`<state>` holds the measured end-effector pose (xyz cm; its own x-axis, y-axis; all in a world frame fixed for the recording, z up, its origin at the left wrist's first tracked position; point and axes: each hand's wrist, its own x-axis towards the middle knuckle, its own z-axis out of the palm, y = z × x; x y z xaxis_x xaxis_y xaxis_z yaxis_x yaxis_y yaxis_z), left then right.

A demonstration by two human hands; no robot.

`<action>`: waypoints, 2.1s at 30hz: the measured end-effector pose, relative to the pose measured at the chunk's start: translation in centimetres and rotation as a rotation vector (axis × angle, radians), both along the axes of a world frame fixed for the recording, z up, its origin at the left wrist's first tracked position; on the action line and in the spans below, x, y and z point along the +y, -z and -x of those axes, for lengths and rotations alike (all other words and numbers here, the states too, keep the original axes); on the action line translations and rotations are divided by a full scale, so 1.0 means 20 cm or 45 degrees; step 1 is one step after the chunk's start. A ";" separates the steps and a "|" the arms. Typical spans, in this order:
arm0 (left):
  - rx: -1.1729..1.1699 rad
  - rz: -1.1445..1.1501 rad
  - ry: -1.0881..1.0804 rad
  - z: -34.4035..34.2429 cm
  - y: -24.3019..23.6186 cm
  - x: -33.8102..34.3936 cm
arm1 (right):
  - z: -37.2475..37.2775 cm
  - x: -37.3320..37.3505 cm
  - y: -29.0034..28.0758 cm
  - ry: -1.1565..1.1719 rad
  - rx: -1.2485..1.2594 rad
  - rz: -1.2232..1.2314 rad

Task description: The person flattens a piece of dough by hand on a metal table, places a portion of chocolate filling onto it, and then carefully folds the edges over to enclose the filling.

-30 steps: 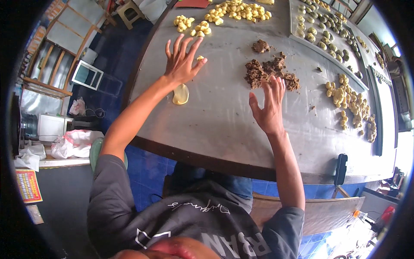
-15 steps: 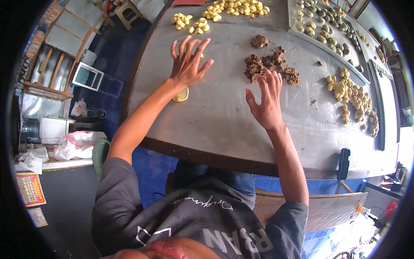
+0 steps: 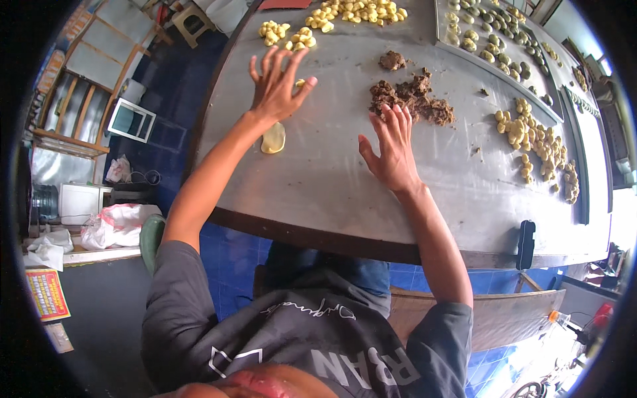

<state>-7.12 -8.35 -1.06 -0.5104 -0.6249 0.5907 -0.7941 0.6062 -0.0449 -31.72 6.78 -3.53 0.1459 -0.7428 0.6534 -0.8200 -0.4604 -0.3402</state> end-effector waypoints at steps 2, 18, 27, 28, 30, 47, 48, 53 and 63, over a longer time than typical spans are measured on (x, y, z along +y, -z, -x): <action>0.035 -0.050 -0.075 -0.04 0.01 0.01 | 0.00 0.02 -0.01 0.006 -0.024 0.012; -0.129 -0.084 -0.123 -0.08 0.04 -0.03 | -0.06 0.01 -0.03 -0.025 0.000 -0.013; 0.055 -0.069 -0.212 -0.16 0.02 -0.05 | -0.02 -0.01 -0.01 -0.026 -0.004 0.006; 0.018 -0.001 -0.235 -0.16 0.03 -0.02 | -0.03 -0.01 -0.02 -0.022 -0.024 0.009; -0.032 0.009 -0.199 -0.18 0.02 -0.02 | -0.03 -0.02 -0.03 -0.005 -0.041 0.002; -0.010 0.023 -0.302 -0.25 -0.01 -0.02 | 0.00 -0.01 -0.02 0.007 -0.021 -0.028; -0.087 -0.001 -0.273 -0.24 0.04 0.02 | 0.01 -0.01 -0.02 0.008 -0.021 -0.025; -0.104 -0.067 -0.289 -0.28 0.06 0.03 | 0.00 -0.01 -0.01 0.000 0.002 -0.027; -0.126 -0.093 -0.371 -0.31 0.06 0.04 | 0.01 -0.02 -0.01 0.011 -0.019 -0.030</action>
